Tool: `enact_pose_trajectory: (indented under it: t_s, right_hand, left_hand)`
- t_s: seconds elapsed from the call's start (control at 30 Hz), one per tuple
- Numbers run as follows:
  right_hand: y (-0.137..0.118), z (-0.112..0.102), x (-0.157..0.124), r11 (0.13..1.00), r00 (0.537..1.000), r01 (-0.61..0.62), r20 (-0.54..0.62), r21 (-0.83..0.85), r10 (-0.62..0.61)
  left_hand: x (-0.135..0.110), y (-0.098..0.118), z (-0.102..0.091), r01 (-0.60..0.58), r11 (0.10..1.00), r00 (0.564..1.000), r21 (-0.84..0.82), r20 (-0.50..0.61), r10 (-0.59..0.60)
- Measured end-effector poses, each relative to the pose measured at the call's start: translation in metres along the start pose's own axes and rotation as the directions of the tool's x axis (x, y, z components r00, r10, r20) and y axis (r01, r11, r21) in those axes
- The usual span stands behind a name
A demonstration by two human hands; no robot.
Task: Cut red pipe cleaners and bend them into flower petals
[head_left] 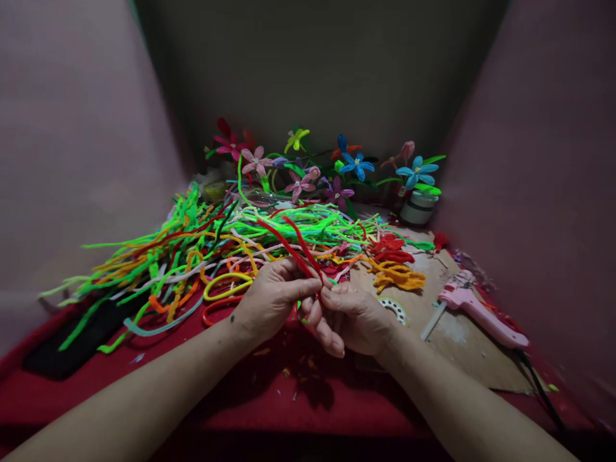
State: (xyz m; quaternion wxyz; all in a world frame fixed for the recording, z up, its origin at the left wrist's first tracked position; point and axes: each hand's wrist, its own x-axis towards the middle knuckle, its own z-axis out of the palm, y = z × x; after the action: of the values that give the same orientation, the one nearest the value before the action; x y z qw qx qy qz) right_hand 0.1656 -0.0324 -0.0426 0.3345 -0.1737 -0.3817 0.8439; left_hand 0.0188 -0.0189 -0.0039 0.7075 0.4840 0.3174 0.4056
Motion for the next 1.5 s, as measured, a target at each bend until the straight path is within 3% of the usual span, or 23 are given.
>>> enact_pose_trajectory:
  t_s: [0.2, 0.37, 0.6, 0.83, 1.0, 1.2, 1.4, 1.5]
  right_hand:
    - [0.001, 0.002, 0.001, 0.998, 0.996, 0.030, -0.080, -0.052, -0.034]
    - [-0.001, 0.005, -0.001, 0.993, 0.997, 0.041, -0.073, 0.108, -0.034]
    - [0.001, 0.002, 0.000, 0.990, 0.998, 0.054, -0.039, 0.131, -0.049]
    - [0.005, 0.004, 0.001, 0.983, 0.999, 0.035, -0.015, 0.179, -0.033]
    - [0.007, 0.005, 0.002, 0.984, 0.997, 0.033, -0.076, 0.176, -0.020]
    - [0.004, 0.003, 0.004, 0.999, 0.979, -0.005, -0.202, 0.053, 0.015]
    - [0.000, 0.010, 0.001, 0.937, 0.916, 0.038, -0.362, -0.347, -0.171]
    - [0.000, 0.013, 0.000, 0.951, 0.909, 0.082, -0.369, -0.297, -0.193]
  left_hand:
    - [0.003, -0.004, -0.002, -0.051, 0.999, 0.997, -0.017, -0.058, 0.050]
    - [0.004, -0.003, -0.004, -0.071, 0.996, 0.993, -0.059, -0.103, 0.064]
    - [0.003, -0.002, -0.002, -0.034, 0.998, 0.999, -0.059, 0.014, 0.035]
    - [0.003, -0.002, -0.006, 0.030, 0.999, 0.999, 0.014, 0.017, -0.030]
    - [0.004, -0.002, -0.008, 0.061, 0.998, 0.997, 0.030, 0.037, -0.062]
    - [0.002, -0.002, -0.005, 0.061, 0.991, 0.998, 0.123, -0.016, -0.059]
    - [0.000, 0.002, -0.003, 0.024, 0.923, 0.988, 0.385, -0.148, 0.036]
    - [0.001, 0.004, -0.007, 0.010, 0.927, 0.989, 0.376, -0.140, 0.046]
